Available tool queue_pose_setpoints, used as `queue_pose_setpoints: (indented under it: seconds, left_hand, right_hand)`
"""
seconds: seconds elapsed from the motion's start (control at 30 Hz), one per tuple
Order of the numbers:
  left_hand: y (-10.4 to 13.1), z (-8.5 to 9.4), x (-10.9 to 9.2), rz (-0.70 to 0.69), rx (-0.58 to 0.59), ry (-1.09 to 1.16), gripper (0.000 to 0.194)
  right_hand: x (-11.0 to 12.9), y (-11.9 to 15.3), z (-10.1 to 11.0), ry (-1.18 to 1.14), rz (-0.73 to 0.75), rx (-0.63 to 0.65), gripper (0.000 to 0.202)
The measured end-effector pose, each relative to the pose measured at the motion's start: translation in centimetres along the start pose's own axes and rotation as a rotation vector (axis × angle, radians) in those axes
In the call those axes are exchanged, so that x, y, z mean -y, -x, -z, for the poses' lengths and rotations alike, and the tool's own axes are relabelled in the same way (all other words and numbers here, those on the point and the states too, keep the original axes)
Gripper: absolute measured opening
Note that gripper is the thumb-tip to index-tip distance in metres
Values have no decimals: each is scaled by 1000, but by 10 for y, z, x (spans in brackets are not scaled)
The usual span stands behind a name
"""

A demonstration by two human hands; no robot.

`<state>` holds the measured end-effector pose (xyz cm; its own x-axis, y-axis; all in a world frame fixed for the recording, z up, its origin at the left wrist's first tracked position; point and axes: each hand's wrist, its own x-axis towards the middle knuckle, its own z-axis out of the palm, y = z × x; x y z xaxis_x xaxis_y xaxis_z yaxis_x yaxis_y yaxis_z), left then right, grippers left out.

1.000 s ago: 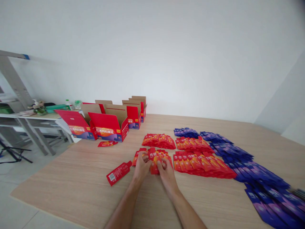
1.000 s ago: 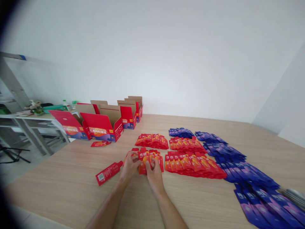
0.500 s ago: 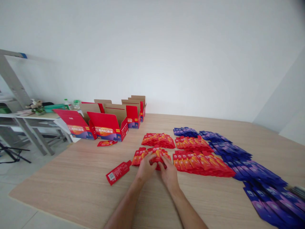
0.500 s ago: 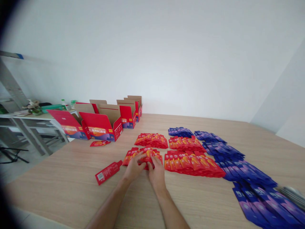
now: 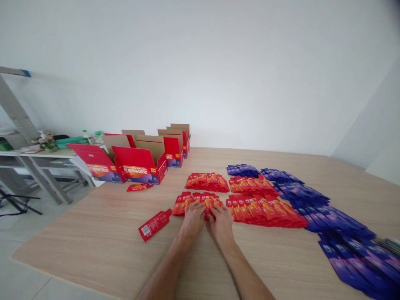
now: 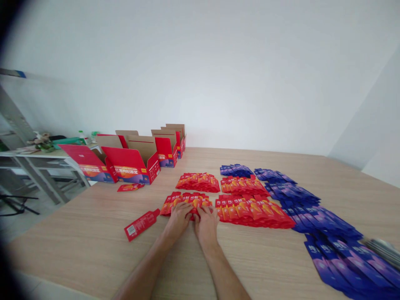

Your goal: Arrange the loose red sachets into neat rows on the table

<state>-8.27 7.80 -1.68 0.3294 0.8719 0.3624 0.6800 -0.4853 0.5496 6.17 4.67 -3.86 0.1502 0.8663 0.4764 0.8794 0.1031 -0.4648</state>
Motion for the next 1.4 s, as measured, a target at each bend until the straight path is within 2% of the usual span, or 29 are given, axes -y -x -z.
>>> queue_pose_setpoints:
  seconds: [0.23, 0.43, 0.57, 0.67, 0.83, 1.0, 1.23, 1.4]
  left_hand:
    - [3, -1, -2, 16, -1, -45, 38]
    - [10, 3, -9, 44, -26, -84, 46]
    - [17, 16, -6, 127, -22, -197, 52]
    - [25, 32, 5, 240, -23, -323, 55]
    - [45, 58, 31, 434, -33, -498, 48]
    - [63, 72, 47, 557, 11, -548, 38]
    - [68, 89, 54, 585, -2, -559, 38]
    - [61, 94, 53, 535, -159, -392, 31]
  right_hand:
    - [3, 1, -1, 5, -12, 19, 33]
    - [9, 3, 0, -23, -16, -15, 38]
    - [22, 8, 3, -29, 39, -31, 41]
    - [37, 13, 7, -25, 79, -7, 41]
    - [66, 18, 9, -19, 119, 54, 39]
    - [91, 20, 11, -48, 190, 70, 33]
    - [103, 25, 4, -95, 235, 76, 34]
    - [96, 28, -6, -202, 259, 53, 35]
